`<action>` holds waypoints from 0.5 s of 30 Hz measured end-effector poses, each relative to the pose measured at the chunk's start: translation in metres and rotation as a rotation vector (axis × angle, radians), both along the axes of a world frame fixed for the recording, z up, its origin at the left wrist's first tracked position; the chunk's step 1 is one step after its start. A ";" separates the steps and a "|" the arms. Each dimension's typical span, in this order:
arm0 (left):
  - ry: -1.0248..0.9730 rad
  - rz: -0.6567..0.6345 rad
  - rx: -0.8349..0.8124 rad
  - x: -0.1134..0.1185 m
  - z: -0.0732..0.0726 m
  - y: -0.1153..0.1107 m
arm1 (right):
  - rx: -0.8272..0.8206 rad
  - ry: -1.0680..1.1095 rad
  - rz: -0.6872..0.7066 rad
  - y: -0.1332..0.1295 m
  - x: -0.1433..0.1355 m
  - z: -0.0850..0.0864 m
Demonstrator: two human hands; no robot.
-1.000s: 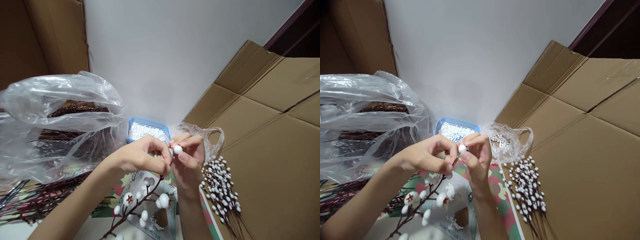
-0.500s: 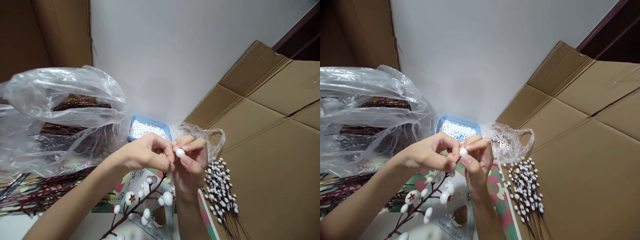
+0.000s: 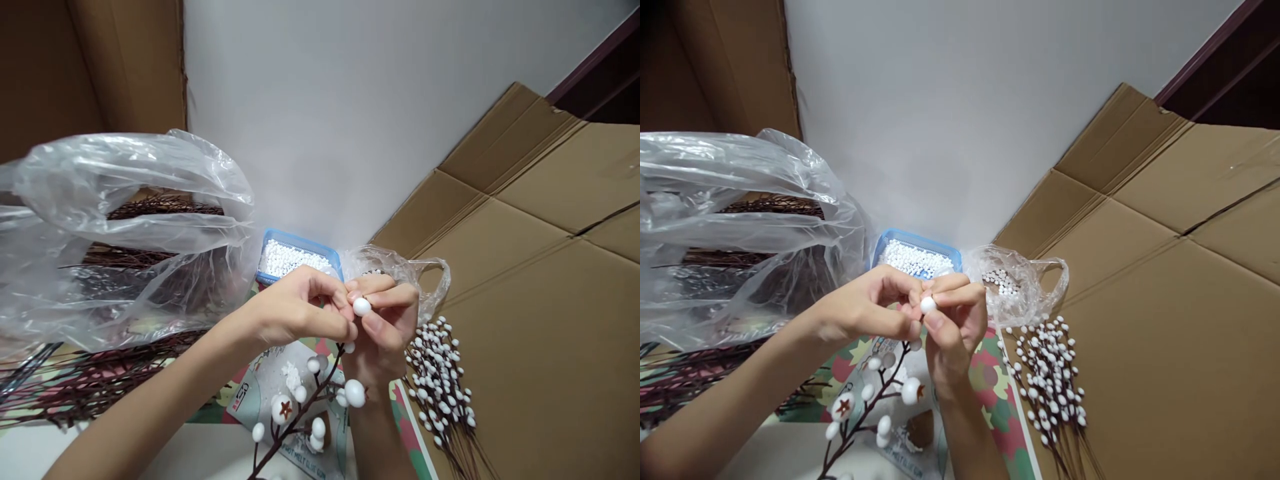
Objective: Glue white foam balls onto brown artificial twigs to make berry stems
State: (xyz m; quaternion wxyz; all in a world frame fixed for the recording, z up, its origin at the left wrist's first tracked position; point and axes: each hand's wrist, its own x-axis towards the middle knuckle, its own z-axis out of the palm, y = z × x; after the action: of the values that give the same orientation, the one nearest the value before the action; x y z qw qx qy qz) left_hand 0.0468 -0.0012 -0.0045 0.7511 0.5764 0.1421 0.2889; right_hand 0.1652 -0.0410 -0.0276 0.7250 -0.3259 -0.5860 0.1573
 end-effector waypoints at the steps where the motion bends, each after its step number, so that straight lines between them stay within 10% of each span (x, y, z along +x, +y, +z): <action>1: -0.006 0.002 -0.010 0.000 0.000 0.000 | -0.001 -0.002 0.011 0.000 0.001 0.000; 15: -0.083 0.088 -0.063 0.002 0.000 0.001 | -0.008 0.040 0.091 0.015 0.017 0.001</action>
State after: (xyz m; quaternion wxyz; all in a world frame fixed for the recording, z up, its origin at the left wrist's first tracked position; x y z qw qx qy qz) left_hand 0.0487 -0.0006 -0.0043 0.7607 0.5331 0.1449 0.3407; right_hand 0.1819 -0.0258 -0.0270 0.7274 -0.2986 -0.5848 0.1992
